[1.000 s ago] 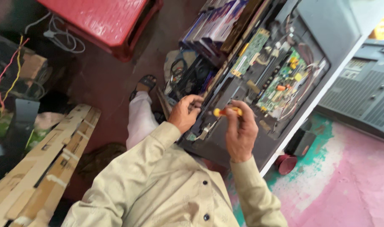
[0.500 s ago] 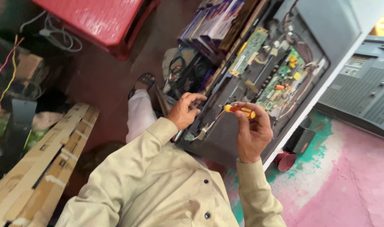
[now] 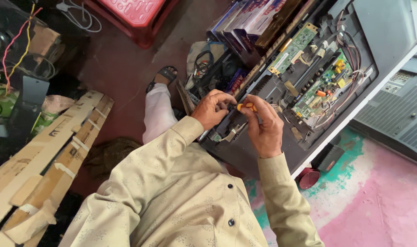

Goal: The person uses a screwdriver to remove screws from the back panel of a television set. They then lift the panel to expose the internal circuit boards and wiring, and continue to unscrew additional fasteners along the edges of the chassis.

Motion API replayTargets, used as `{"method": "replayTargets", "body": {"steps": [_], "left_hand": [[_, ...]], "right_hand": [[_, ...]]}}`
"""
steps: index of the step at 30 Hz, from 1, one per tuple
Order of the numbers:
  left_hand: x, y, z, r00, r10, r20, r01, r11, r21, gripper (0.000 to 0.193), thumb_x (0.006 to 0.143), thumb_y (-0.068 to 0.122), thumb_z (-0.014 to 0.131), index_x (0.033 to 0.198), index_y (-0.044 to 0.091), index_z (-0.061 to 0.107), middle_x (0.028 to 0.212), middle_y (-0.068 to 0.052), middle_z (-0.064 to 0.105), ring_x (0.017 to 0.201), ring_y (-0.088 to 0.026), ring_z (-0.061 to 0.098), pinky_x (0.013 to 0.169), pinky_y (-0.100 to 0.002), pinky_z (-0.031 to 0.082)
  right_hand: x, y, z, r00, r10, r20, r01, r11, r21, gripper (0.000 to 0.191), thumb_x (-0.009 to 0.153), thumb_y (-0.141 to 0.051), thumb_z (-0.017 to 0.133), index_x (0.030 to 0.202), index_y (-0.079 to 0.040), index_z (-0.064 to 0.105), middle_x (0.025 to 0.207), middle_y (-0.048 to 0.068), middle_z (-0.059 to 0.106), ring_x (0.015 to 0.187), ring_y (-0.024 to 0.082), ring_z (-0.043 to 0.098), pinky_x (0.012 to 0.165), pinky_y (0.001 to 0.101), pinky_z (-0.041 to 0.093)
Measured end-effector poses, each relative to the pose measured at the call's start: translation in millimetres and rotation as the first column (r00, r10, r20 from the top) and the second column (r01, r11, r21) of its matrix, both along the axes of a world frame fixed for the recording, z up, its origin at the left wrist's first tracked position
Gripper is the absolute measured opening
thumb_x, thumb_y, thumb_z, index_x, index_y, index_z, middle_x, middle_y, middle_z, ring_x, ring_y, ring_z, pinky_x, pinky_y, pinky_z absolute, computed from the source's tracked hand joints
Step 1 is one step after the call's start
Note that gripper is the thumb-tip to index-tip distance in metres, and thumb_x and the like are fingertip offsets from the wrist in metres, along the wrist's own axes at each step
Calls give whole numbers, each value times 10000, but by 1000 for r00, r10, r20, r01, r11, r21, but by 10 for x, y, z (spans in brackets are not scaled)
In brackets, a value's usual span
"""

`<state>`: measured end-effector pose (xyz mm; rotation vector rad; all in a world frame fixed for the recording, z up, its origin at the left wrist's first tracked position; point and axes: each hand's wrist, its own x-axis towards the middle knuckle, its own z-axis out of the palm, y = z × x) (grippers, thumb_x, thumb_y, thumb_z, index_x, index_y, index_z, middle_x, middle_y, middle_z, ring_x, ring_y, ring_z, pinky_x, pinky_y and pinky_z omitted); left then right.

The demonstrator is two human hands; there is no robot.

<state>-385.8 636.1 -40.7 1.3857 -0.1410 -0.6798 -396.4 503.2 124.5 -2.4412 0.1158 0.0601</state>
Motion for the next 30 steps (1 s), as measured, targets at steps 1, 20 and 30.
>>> {"method": "replayTargets", "body": {"steps": [1,20,30], "left_hand": [[-2,2,-4,1000,3,-3,-3,1000,1,336,793,-57,669,1067,120,749,1136,-45,591,888,-129,636,790,-276,552],[-19,-3,-12,999,-22,37,19,998,60,251,826,-11,697,1037,110,759,1144,-51,598,899,-145,648,761,-288,554],[46,-4,-47,986,-70,151,59,995,78,226,802,26,690,1002,98,765,1103,-77,627,823,-159,674,704,-282,565]], "right_hand": [[-1,0,-2,1000,4,1,-4,1000,1,240,982,-47,732,1215,-27,679,1079,113,735,980,225,744,860,321,578],[-200,151,-41,989,-30,147,43,996,-82,309,879,-93,854,1153,-46,718,1089,118,718,960,235,719,835,336,579],[-272,187,-34,990,4,144,2,999,-41,271,920,62,735,1168,-44,711,1144,114,722,1018,248,728,871,343,588]]}}
